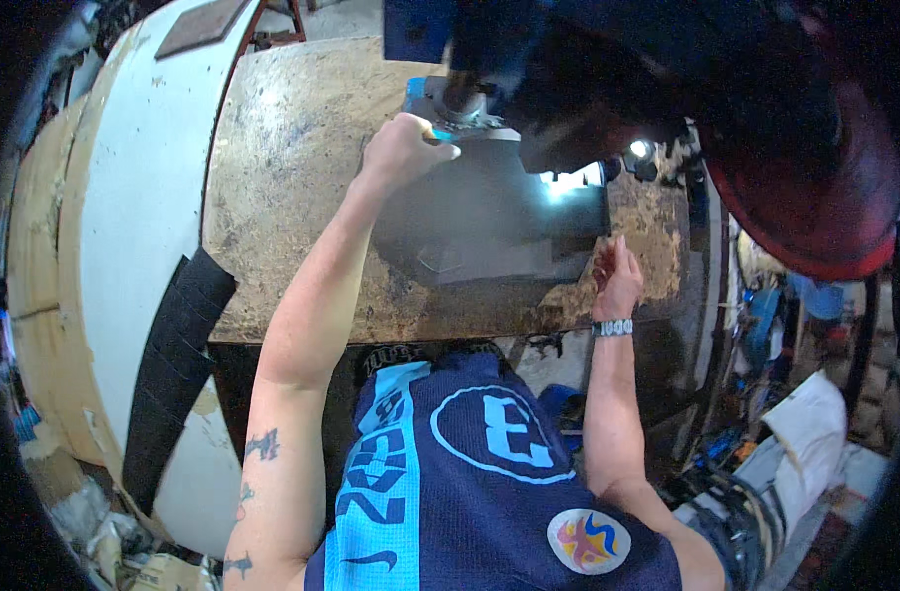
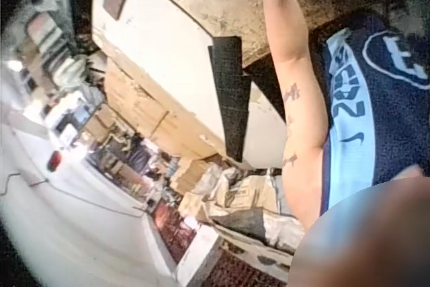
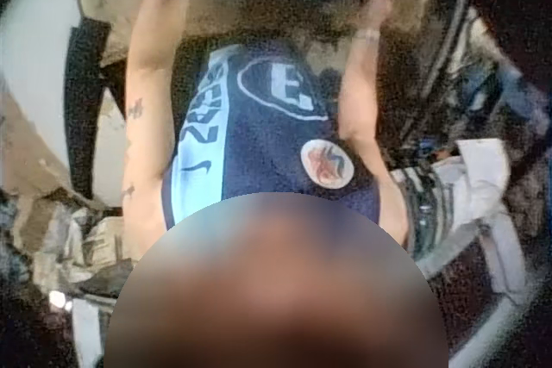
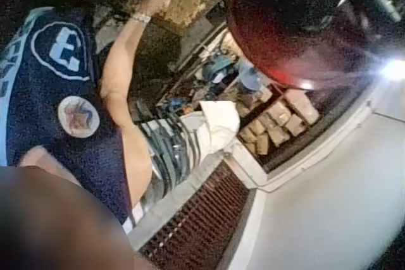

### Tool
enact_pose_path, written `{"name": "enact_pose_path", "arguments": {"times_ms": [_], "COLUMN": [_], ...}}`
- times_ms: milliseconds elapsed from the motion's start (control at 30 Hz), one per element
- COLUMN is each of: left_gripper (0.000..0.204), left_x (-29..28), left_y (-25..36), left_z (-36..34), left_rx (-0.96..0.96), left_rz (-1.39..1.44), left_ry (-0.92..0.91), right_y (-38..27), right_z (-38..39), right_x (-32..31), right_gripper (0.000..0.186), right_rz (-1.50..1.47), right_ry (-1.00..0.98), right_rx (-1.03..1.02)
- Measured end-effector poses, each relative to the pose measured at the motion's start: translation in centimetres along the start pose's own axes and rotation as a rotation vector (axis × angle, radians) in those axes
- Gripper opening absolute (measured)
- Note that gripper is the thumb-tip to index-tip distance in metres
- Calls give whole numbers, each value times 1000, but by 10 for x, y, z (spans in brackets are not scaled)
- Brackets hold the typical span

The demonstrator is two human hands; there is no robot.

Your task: Using a manual punch press to cut shapes out of leather sheets.

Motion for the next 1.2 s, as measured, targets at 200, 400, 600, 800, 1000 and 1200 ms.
{"name": "enact_pose_path", "arguments": {"times_ms": [200, 400, 600, 800, 1000, 1200], "left_gripper": [44, 42, 42, 39, 38, 40], "left_x": [6, 4, 0, 0, 1, 3], "left_y": [11, 4, 5, 14, 13, 7], "left_z": [1, 4, 6, 0, -3, -5], "left_rx": [28, -5, -21, 22, 47, 54], "left_rz": [-51, -5, -45, -105, -74, -81], "left_ry": [-9, 21, -9, -36, -49, -44], "right_y": [-58, -86, -88, -94, -97, -98], "right_z": [7, 8, 4, 4, 3, 1], "right_x": [17, 40, 42, 45, 48, 50], "right_gripper": [30, 40, 40, 35, 34, 31], "right_rz": [-173, -533, -594, -632, -629, -673], "right_ry": [-129, -535, -600, -612, -614, -609], "right_rx": [-220, -311, -306, -299, -292, -268]}}
Point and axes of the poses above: each hand's wrist, its own z-axis away from the middle knuckle, its own x-axis out of the palm, y = z × x, the point moved 5 cm from there along -z, towards the middle knuckle, and after that the axes turned 5 degrees about y, right-handed, at the moved point
